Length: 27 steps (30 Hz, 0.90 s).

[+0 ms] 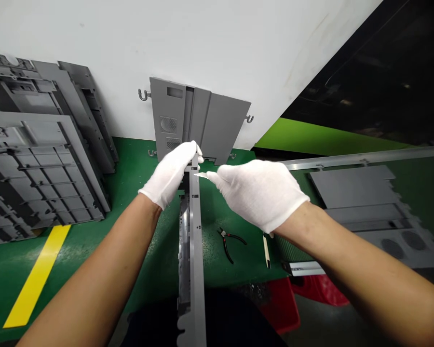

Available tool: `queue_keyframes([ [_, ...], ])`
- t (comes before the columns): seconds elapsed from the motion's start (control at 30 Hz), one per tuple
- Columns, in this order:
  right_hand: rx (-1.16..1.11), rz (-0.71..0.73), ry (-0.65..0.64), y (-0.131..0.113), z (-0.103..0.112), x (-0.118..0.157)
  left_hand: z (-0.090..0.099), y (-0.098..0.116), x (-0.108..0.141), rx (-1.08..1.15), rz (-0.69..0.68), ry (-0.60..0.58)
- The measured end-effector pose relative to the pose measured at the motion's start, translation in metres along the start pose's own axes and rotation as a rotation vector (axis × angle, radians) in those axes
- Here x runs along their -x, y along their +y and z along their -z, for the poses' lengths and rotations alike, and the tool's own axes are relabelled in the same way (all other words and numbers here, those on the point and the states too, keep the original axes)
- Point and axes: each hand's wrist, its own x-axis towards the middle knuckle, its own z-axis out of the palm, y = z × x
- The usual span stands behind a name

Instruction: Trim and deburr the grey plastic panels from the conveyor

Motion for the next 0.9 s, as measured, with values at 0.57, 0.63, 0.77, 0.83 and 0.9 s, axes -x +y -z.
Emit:
queue_keyframes([
  [0.57,-0.055,-0.007,0.008,0.0052,-0.0025,0.001,-0.0034,-0.0011,-0.0026,-0.024,-0.053,-0.009],
  [0.63,-0.052,-0.003,0.007,0.0051,-0.0025,0.0017,-0.0037,0.0001,-0.0024,-0.041,-0.045,-0.011],
  [0.77,0.02,-0.005,0.004,0.0028,-0.0003,0.0045,-0.004,0.0011,-0.0023,-0.057,-0.031,-0.016],
  [0.83,0.067,-0.009,-0.006,0.0014,0.0019,0.0061,-0.0039,0.0009,-0.0024,-0.059,-0.023,-0.026],
  [0.9,0.106,-0.009,-0.018,0.0004,0.0042,0.0071,-0.0038,0.0006,-0.0028,-0.058,-0.017,-0.03],
])
